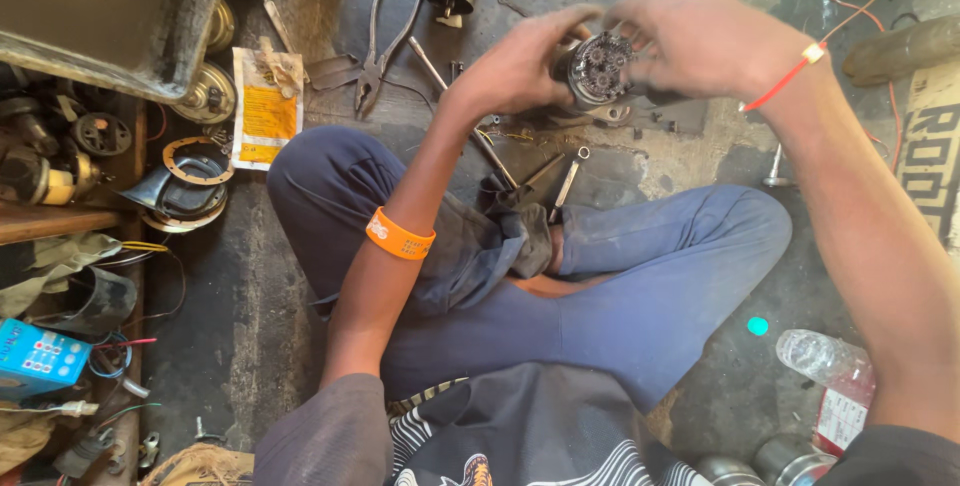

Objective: The person disassembles a small electric motor, removes internal components, and uses a T-handle wrench to tighten a bolt. They then reassemble the motor housing and test the rotor by hand.

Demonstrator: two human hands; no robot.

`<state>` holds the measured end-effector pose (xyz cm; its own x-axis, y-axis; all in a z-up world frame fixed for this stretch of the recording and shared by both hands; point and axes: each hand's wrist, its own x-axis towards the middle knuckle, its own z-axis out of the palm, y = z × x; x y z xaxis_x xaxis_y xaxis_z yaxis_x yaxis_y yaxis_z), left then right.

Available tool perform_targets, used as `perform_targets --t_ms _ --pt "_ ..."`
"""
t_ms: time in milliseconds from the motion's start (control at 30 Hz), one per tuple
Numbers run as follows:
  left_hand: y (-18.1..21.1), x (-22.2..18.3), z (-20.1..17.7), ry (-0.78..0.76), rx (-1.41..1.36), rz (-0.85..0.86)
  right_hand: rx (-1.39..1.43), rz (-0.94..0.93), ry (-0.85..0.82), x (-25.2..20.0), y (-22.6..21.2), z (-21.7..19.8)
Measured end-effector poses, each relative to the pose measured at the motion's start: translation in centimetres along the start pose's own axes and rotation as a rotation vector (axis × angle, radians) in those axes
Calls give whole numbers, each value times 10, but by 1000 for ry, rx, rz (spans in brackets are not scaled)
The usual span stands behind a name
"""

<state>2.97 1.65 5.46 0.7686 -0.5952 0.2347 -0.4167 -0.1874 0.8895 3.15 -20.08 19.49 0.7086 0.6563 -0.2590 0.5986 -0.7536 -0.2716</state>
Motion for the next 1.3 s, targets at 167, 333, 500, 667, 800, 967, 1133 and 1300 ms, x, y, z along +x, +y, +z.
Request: perform_targets --t_ms 167,333,500,667,800,967,1133,1300 --pt "19 0 -11 101 17 18 65 139 -52 6 17 -1" --pt "39 -2 -5 228 64 -148 217 285 -172 20 28 0" --pt "60 -11 8 371 137 -257 253 369 -199 25 28 5" --pt "70 -20 11 362 87 -264 174 299 -104 21 25 8" --pt "70 -19 6 325 31 -319 231 337 -67 20 23 10" --pt "68 -17 8 339 23 -334 243 357 -74 21 28 15" --pt "62 -16 10 361 10 -324 129 292 -165 32 42 25" --pt "57 -12 7 357 80 -143 214 321 -215 36 50 29"
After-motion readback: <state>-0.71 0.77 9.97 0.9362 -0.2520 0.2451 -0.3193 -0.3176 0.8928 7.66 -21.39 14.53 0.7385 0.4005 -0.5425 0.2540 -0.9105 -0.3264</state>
